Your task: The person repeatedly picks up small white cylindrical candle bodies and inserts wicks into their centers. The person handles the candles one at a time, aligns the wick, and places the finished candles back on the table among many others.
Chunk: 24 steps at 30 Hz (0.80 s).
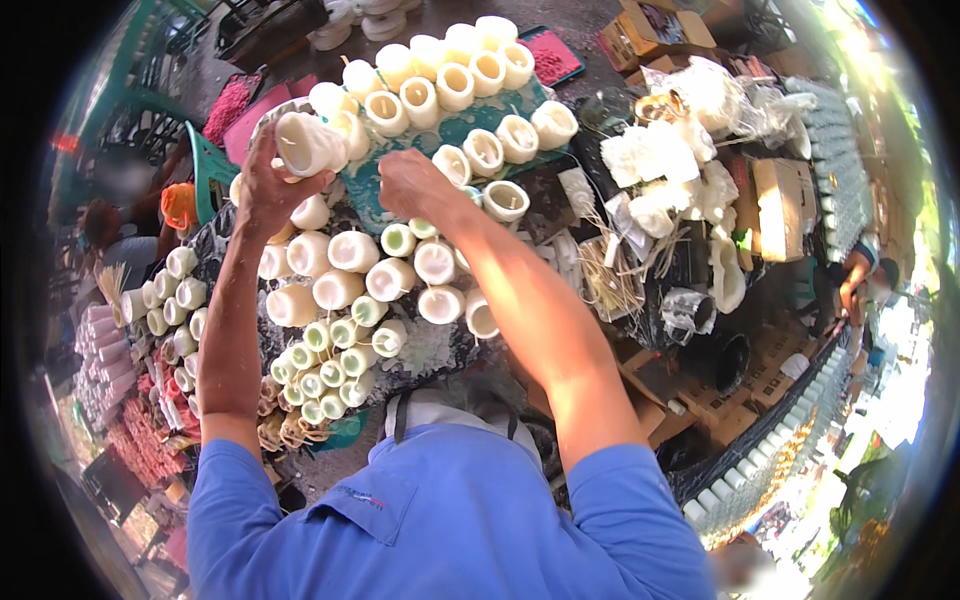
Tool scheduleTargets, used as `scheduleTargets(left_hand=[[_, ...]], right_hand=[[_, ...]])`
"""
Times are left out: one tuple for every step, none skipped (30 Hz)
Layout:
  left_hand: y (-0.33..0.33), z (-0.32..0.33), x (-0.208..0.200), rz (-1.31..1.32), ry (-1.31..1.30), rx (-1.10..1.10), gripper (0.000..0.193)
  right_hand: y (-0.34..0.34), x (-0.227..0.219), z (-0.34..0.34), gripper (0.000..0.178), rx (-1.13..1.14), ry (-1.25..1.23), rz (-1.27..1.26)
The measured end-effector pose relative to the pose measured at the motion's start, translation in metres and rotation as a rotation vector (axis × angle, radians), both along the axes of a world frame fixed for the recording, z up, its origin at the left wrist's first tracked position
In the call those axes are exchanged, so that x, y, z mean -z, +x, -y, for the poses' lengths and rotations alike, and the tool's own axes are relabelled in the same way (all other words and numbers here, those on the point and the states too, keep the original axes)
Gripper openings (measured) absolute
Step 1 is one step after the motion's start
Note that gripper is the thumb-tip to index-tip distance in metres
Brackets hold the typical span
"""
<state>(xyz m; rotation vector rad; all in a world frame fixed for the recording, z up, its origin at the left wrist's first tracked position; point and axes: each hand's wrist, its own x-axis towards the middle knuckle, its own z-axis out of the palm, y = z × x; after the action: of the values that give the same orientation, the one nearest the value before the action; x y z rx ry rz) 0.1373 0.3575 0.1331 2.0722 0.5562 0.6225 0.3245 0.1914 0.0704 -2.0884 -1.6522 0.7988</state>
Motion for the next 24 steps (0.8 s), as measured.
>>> scheduleTargets(left_hand=[[-0.010,-0.001,-0.015,-0.043,-0.017,-0.046,0.087],[-0.018,-0.002,-0.028,-0.024,-0.020,-0.061,0.086],[-0.025,-0.003,-0.038,-0.039,-0.019,-0.076,0.086],[-0.031,-0.004,-0.045,-0.026,-0.017,-0.077,0.086],[-0.037,-0.005,-0.050,-0.016,-0.038,-0.086,0.085],[-0.042,-0.005,-0.052,0.008,-0.094,-0.101,0.084],[-0.047,-0.005,-0.053,0.015,-0.055,-0.108,0.084],[-0.053,-0.005,-0.052,0.012,-0.055,-0.122,0.084],[-0.057,-0.005,-0.049,0.015,-0.079,-0.125,0.084],[-0.060,-0.006,-0.046,0.028,-0.008,-0.129,0.085],[-0.063,-0.007,-0.043,-0.003,-0.008,-0.146,0.086],[-0.065,-0.008,-0.039,-0.005,-0.017,-0.145,0.086],[-0.066,-0.007,-0.034,-0.019,-0.020,-0.159,0.087],[-0.066,-0.007,-0.030,-0.022,-0.027,-0.168,0.087],[-0.067,-0.007,-0.027,-0.029,-0.035,-0.173,0.088],[-0.068,-0.007,-0.023,-0.047,-0.050,-0.163,0.089],[-0.069,-0.005,-0.020,-0.063,-0.064,-0.151,0.089],[-0.068,-0.005,-0.017,-0.077,-0.077,-0.138,0.090],[-0.066,-0.004,-0.013,-0.081,-0.109,-0.139,0.091],[-0.064,-0.004,-0.010,-0.058,-0.089,-0.130,0.091],[-0.063,-0.002,-0.006,-0.059,-0.089,-0.132,0.092],[-0.063,-0.001,-0.004,-0.051,-0.082,-0.128,0.092],[-0.063,-0.001,-0.001,-0.073,-0.082,-0.134,0.092],[-0.062,0.000,0.002,-0.082,-0.076,-0.127,0.092]], right_hand=[[0.001,0.017,-0.031,0.025,-0.023,-0.085,0.113],[-0.002,0.036,-0.051,0.023,-0.060,-0.129,0.225],[0.002,0.054,-0.066,0.025,-0.132,-0.198,0.263],[0.004,0.071,-0.075,0.027,-0.203,-0.327,0.330],[0.006,0.086,-0.082,0.027,-0.392,-0.418,0.460],[0.003,0.099,-0.086,0.032,-0.356,-0.591,0.470],[0.002,0.110,-0.089,0.034,-0.271,-0.611,0.428],[-0.001,0.118,-0.088,0.036,-0.193,-0.675,0.420],[-0.005,0.123,-0.086,0.036,-0.259,-0.679,0.444],[-0.008,0.126,-0.085,0.036,-0.324,-0.678,0.471],[-0.011,0.126,-0.085,0.037,-0.384,-0.668,0.502],[-0.013,0.125,-0.082,0.040,-0.398,-0.662,0.531],[-0.017,0.123,-0.078,0.044,-0.411,-0.648,0.564],[-0.021,0.119,-0.075,0.050,-0.428,-0.660,0.611],[-0.025,0.116,-0.073,0.046,-0.333,-0.645,0.497],[-0.028,0.112,-0.071,0.042,-0.241,-0.658,0.397],[-0.031,0.109,-0.066,0.040,-0.136,-0.637,0.305],[-0.035,0.107,-0.062,0.041,-0.146,-0.630,0.377],[-0.040,0.106,-0.058,0.041,-0.139,-0.591,0.453],[-0.042,0.106,-0.060,0.040,-0.163,-0.585,0.536],[-0.044,0.107,-0.061,0.040,-0.176,-0.561,0.517],[-0.045,0.110,-0.065,0.039,-0.219,-0.578,0.502],[-0.047,0.112,-0.066,0.037,-0.251,-0.583,0.503],[-0.051,0.116,-0.064,0.035,-0.205,-0.539,0.417]])
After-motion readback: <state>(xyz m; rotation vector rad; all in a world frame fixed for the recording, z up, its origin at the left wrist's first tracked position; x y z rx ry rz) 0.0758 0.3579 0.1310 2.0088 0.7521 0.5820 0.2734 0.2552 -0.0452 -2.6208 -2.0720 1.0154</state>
